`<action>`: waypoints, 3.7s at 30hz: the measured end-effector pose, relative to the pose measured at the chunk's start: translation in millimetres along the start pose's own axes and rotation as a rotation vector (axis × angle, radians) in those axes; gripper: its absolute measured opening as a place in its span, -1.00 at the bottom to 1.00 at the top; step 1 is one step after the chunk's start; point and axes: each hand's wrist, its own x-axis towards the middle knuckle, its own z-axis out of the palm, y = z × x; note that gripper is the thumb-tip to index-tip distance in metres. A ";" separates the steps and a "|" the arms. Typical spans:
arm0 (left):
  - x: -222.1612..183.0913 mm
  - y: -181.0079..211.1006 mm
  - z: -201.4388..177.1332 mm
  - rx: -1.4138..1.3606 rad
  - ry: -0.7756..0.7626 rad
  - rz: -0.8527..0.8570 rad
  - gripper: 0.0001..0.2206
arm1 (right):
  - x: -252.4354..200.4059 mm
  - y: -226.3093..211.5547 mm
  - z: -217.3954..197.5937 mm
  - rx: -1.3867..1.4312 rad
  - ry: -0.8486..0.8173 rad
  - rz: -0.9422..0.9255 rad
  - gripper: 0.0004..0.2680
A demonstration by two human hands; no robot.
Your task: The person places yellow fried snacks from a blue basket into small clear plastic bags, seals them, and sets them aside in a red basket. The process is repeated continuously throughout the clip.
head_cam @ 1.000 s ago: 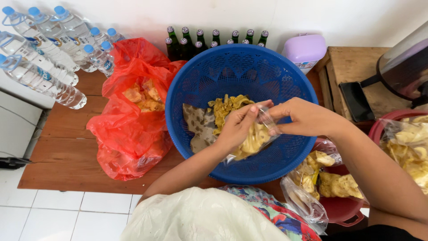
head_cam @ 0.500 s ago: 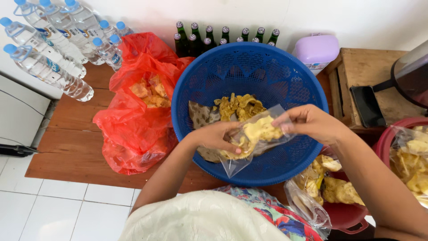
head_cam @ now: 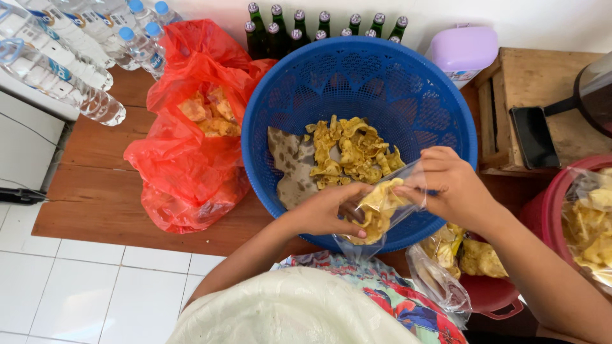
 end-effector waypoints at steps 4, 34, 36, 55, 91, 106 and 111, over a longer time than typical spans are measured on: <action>0.0 -12.3 11.3 -0.095 0.086 0.065 -0.31 | -5.1 -11.9 8.8 -0.190 0.121 -0.064 -0.94; 15.7 -27.3 12.3 0.212 0.402 0.171 -0.80 | -22.9 -20.8 60.2 0.129 -0.007 0.107 -0.93; 19.4 -10.6 6.0 0.178 0.455 0.262 -0.80 | -21.6 -16.5 52.4 0.168 -0.090 0.111 -0.87; 17.1 24.5 -66.7 0.140 -0.208 0.039 -0.48 | 22.2 -4.4 5.8 0.208 -0.330 0.145 -0.72; -36.7 -45.9 -112.1 -0.302 0.218 0.008 -0.48 | 141.9 23.7 41.1 0.458 -0.435 -0.284 -0.94; -36.7 -51.9 -106.8 -0.241 0.764 0.253 -0.47 | 75.1 210.7 181.4 0.013 -0.673 0.259 -0.72; -35.7 -53.9 -104.3 -0.232 0.824 0.283 -0.37 | 52.5 232.8 219.7 -0.140 -0.640 0.023 -0.71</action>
